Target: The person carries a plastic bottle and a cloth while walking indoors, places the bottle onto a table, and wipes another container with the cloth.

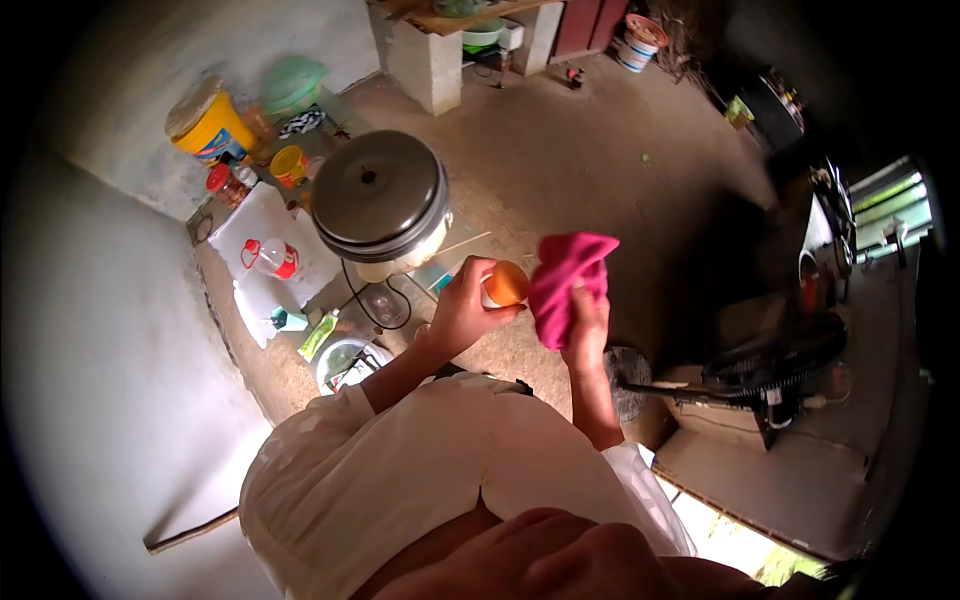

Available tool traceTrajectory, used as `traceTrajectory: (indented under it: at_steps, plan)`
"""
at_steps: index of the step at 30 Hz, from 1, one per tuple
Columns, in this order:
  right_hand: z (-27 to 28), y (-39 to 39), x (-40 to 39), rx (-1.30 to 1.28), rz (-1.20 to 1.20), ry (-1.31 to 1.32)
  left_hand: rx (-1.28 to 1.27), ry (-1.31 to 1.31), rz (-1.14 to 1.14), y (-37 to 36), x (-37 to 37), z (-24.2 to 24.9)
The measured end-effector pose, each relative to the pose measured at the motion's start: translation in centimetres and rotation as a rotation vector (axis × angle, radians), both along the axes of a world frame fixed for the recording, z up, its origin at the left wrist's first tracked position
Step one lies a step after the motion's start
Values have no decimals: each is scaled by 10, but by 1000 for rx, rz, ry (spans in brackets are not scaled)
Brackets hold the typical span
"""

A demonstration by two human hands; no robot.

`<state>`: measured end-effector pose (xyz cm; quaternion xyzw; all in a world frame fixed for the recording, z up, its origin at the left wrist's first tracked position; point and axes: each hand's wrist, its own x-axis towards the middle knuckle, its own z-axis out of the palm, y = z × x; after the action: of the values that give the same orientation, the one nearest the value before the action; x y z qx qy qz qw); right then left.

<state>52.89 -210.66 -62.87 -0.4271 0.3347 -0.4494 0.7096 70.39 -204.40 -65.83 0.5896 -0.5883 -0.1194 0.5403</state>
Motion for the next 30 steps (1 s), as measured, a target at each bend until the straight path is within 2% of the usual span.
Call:
traceTrajectory:
  at_steps: [1, 2, 3, 5, 7, 8, 9, 11, 12, 13, 15, 16, 17, 19, 20, 21, 23, 25, 27, 29, 30]
  plan:
    - [6, 7, -5, -218, 123, 201, 9, 27, -41, -3, -12, 1]
    - [13, 6, 4, -790, 59, 507, -79, -77, -105, -8, -22, -17]
    - [39, 12, 13, -1098, 20, 748, -208, -98, -203, -6, -32, 7]
    - [27, 9, 3, -916, -43, 670, -178, -226, -216, -11, -38, 9]
    - [8, 12, -16, -428, -14, 556, -125, -177, -243, -9, -49, -2]
    - [-15, 8, -25, -358, -61, 523, -50, -127, -254, -3, -55, -8]
    - [-7, 8, -40, -188, 44, 527, -40, -123, -278, 0, -59, -9]
    - [-5, 11, -53, 217, -39, 168, -59, -97, -484, -1, -63, -6]
    - [-33, 10, -64, 262, -37, 48, -80, -117, -510, 0, -66, -4]
    - [-30, 17, -71, 202, 62, 83, -87, -121, -554, -4, -68, -4]
    - [-68, 42, -64, 427, -149, -195, -189, 130, -605, -12, -70, -4]
    - [-85, 52, -59, 514, -182, -47, -146, 179, -596, -12, -68, 4]
    - [-96, 65, -50, 555, -266, -103, -52, 279, -608, -12, -67, 19]
    - [-81, 71, -37, 602, -335, -337, 29, 301, -561, -16, -51, 17]
    - [-81, 73, -37, 597, -404, -305, -5, 368, -543, -18, -46, 4]
    - [-52, 80, -33, 526, -433, -161, -12, 453, -539, -17, -41, -10]
    - [-55, 90, -17, 214, -331, -66, 11, 591, -519, -3, -39, -2]
    - [-60, 100, 2, -70, -259, 286, -103, 416, -426, 3, -28, -7]
    - [-76, 100, 23, -170, -378, 192, -147, 464, -416, 4, -23, -8]
    - [-86, 106, 31, 90, -367, 338, -145, 499, -447, 10, -11, -12]
    - [-87, 102, 36, 214, -344, 206, -158, 499, -465, 15, -6, -8]
